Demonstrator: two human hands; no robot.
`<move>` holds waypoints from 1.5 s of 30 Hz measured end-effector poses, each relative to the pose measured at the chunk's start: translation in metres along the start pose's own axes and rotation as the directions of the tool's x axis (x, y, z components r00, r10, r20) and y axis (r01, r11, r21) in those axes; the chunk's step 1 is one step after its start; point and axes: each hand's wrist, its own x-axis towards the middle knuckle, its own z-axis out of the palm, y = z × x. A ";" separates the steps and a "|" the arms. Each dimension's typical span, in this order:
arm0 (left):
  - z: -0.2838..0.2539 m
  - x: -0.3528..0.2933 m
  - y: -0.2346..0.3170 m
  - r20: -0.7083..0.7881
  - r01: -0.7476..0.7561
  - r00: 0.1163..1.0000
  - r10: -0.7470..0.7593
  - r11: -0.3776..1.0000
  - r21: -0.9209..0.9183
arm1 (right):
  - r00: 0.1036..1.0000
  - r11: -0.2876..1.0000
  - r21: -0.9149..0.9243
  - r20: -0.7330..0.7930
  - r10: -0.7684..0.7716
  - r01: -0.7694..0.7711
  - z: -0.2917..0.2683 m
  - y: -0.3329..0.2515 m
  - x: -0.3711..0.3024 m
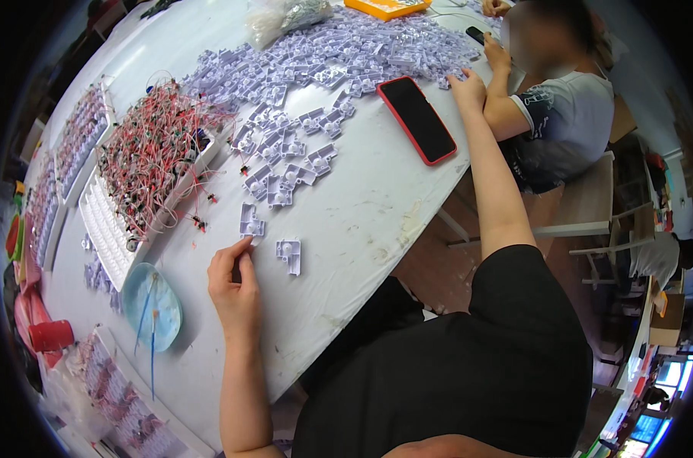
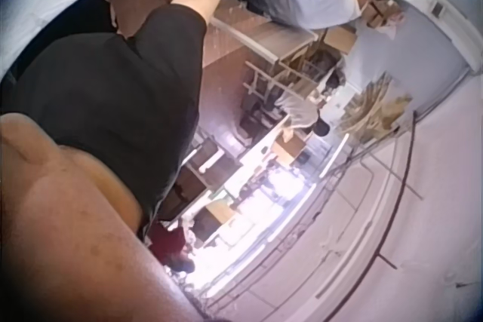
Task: The person assembles small electronic components by gluing miniature motors into small plastic casings with a brush, then connecting wiring harnesses by hand.
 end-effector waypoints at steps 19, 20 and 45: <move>0.002 0.000 0.002 -0.037 0.001 0.999 -0.003 0.999 -0.053 | 0.613 0.748 0.455 0.434 -0.660 0.483 0.026 -0.228 -0.129; 0.004 0.001 0.002 -0.030 0.003 1.000 -0.005 0.998 -0.063 | 0.603 0.746 0.392 0.440 -0.666 0.538 0.031 -0.229 -0.125; -0.001 -0.001 0.001 -0.010 0.017 1.000 -0.017 1.000 0.021 | 0.997 0.997 -0.012 -0.018 0.073 -0.073 0.007 -0.005 -0.019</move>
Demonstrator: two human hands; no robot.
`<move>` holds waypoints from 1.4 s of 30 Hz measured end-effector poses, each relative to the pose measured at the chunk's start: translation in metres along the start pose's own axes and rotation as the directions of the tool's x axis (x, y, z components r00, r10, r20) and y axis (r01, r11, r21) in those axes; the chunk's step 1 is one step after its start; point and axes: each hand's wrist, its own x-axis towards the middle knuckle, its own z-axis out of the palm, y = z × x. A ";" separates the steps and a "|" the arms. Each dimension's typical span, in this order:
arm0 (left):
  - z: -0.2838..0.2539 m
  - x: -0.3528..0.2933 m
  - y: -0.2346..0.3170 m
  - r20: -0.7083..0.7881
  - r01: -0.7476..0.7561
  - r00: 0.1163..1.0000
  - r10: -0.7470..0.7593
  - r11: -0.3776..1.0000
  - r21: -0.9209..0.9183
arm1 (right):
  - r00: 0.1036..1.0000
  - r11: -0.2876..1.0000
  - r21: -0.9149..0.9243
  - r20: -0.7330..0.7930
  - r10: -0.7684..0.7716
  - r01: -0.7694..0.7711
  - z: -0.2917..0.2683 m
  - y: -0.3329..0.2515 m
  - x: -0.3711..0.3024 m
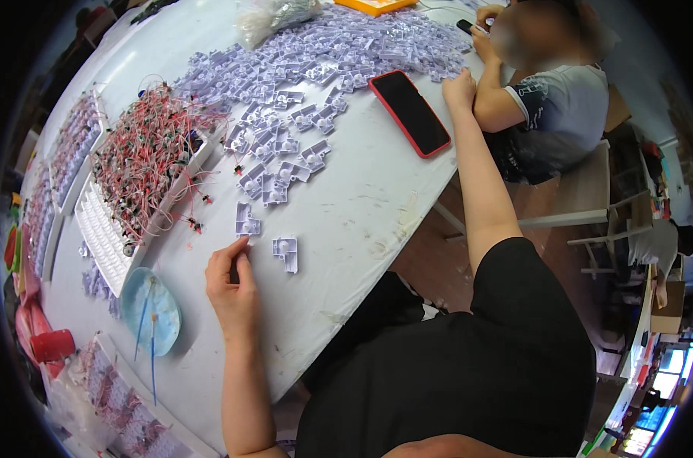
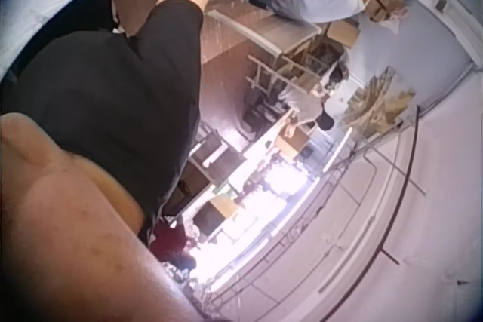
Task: The person assembles small electronic components by gluing miniature motors into small plastic casings with a brush, then connecting wiring harnesses by hand.
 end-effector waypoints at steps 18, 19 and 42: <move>0.000 0.000 0.003 0.001 -0.003 1.000 0.003 1.000 0.002 | 0.979 0.956 -0.222 -0.023 -0.202 0.192 -0.047 -0.029 -0.039; 0.000 0.000 0.002 0.002 -0.012 1.000 0.012 1.000 0.013 | 0.979 0.955 -0.226 -0.024 -0.202 0.192 -0.049 -0.028 -0.039; 0.002 -0.001 0.002 -0.025 -0.006 1.000 0.005 0.999 -0.045 | 0.769 0.794 0.484 0.321 -0.553 0.369 -0.090 -0.152 -0.211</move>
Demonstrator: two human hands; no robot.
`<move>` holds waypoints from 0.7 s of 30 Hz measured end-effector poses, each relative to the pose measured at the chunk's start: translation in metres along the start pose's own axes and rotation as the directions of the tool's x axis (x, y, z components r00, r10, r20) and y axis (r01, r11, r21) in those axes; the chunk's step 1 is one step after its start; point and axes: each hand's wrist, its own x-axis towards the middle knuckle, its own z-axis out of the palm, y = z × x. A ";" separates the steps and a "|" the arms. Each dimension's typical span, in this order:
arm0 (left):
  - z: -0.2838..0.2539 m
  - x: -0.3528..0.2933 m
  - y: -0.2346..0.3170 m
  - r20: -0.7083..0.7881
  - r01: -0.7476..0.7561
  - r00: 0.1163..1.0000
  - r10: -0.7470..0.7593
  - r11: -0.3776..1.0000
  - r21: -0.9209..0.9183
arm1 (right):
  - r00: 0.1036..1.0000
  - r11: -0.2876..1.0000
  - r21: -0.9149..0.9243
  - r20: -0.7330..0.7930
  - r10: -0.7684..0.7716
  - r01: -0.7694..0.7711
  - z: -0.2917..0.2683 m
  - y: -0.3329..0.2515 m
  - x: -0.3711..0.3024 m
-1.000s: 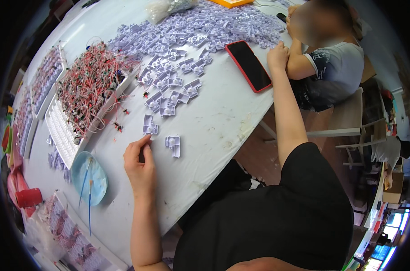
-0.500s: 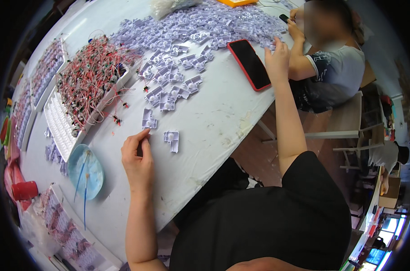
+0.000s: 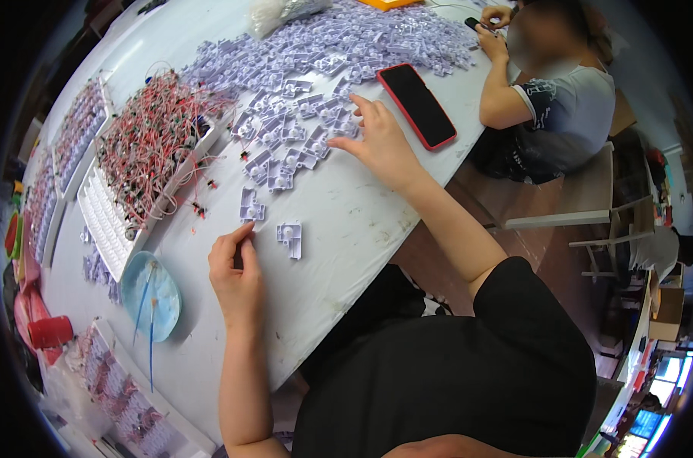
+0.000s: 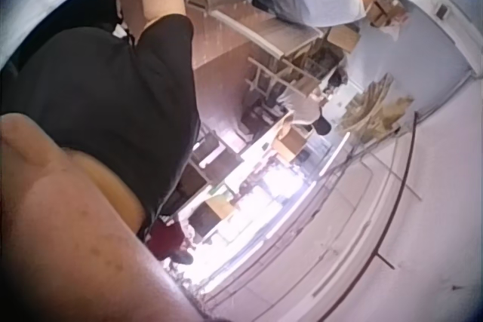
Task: The person assembles small electronic components by gluing miniature motors into small plastic casings with a brush, then connecting wiring harnesses by hand.
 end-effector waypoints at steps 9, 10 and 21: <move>0.003 0.004 0.004 0.042 -0.025 0.999 0.023 0.998 0.055 | 0.867 0.855 -0.440 -0.498 0.022 -0.275 -0.101 0.197 0.126; 0.001 0.003 0.000 0.043 -0.020 0.999 0.017 0.998 0.055 | 0.848 0.778 -0.512 -0.528 0.051 -0.366 -0.104 0.222 0.139; 0.001 0.002 -0.003 -0.012 0.025 1.000 -0.025 1.000 -0.016 | 0.858 0.568 -0.656 -0.275 0.433 -0.497 -0.140 0.346 0.202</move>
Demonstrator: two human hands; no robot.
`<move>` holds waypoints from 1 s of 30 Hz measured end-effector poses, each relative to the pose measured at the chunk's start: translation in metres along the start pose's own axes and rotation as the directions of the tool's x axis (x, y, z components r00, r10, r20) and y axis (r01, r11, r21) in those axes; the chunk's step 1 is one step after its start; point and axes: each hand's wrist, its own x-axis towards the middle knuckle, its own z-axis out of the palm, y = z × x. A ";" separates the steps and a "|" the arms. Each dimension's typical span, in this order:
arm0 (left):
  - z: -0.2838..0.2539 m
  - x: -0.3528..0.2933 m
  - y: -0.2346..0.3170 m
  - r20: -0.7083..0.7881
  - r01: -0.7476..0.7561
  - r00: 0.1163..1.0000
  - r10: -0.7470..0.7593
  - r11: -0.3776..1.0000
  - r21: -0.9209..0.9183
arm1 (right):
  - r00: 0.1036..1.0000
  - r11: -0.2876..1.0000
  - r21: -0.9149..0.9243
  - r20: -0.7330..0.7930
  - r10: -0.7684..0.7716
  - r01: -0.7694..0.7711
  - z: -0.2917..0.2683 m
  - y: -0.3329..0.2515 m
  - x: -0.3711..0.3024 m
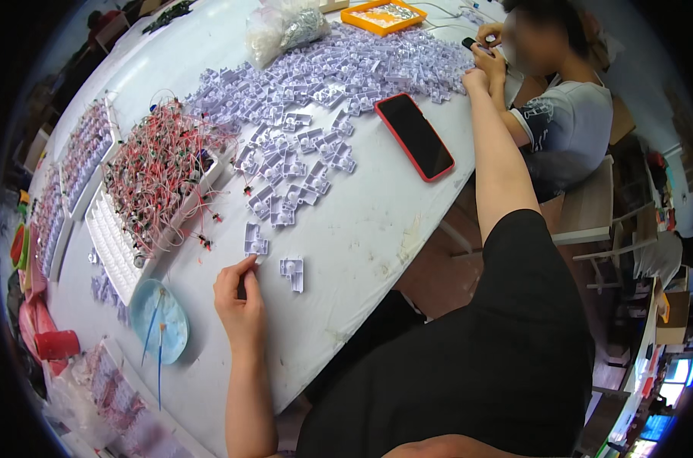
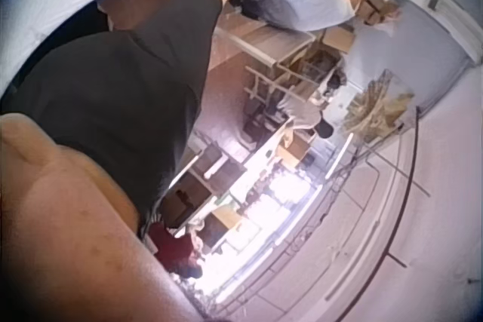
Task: The person assembles small electronic components by gluing miniature motors into small plastic casings with a brush, then connecting wiring harnesses by hand.
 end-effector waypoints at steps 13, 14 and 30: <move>0.002 0.002 0.006 0.000 0.019 1.000 -0.019 1.000 -0.001 | 0.968 0.993 0.105 0.237 -0.083 0.059 -0.009 0.001 0.022; 0.002 0.002 0.005 -0.002 0.011 1.000 -0.011 1.000 0.004 | 0.967 0.993 0.104 0.241 -0.084 0.060 -0.008 -0.001 0.017; -0.001 0.001 0.005 -0.008 -0.025 1.000 0.025 0.999 0.038 | 0.579 0.425 0.677 -0.002 -0.815 0.601 -0.164 -0.187 -0.193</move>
